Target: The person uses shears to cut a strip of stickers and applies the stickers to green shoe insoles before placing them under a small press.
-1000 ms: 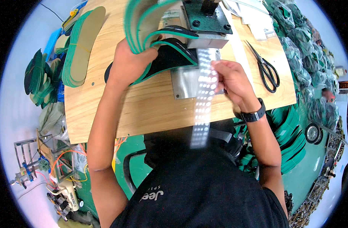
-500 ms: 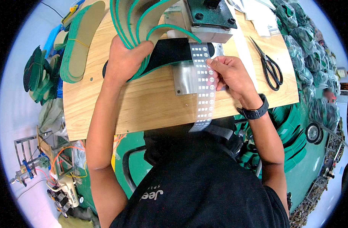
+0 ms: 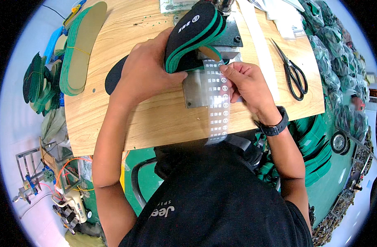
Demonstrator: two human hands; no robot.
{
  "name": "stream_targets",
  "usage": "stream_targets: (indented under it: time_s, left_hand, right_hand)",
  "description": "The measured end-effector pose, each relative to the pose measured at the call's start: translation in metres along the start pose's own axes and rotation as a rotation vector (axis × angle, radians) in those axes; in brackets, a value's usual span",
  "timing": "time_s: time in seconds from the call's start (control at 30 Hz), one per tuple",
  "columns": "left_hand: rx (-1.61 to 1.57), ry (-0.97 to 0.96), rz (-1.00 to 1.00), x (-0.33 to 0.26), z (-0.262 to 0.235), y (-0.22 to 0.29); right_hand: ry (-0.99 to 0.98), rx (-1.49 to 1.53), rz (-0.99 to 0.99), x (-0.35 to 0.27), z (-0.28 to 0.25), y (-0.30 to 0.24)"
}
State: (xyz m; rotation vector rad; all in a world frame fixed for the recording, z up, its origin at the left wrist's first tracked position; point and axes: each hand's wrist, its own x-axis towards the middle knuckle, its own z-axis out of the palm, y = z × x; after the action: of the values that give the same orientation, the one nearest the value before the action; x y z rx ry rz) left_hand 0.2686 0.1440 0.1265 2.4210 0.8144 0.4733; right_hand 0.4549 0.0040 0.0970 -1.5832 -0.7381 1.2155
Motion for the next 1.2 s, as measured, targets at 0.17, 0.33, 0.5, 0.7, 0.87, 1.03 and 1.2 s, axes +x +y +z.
stream_targets:
  time_s: [0.17,0.33,0.5,0.7,0.87,1.03,1.2]
  left_hand:
    - [0.06,0.048,0.065,0.002,0.007,-0.002]
    - [0.076,0.077,0.045,-0.003,0.004,0.0]
    - [-0.12,0.063,-0.134,-0.003,-0.005,0.001]
    - [-0.398,0.354,0.057,0.0,-0.008,-0.022]
    - [-0.443,0.333,-0.128,-0.008,-0.015,-0.02]
    - [-0.461,0.338,-0.106,-0.006,-0.014,-0.023]
    - [-0.448,0.337,-0.148,-0.008,-0.012,-0.017]
  right_hand:
    - [0.009,0.025,0.009,-0.008,0.0,-0.003]
    - [-0.01,0.028,-0.074,-0.012,0.0,0.003]
    - [0.175,0.262,-0.053,-0.022,-0.018,0.009]
    - [-0.059,0.001,0.029,-0.001,-0.006,-0.009]
    - [-0.025,-0.084,0.048,-0.002,-0.004,-0.008]
    - [-0.031,-0.092,0.056,-0.001,-0.003,-0.008]
    - [-0.019,-0.105,0.087,-0.001,-0.003,-0.012]
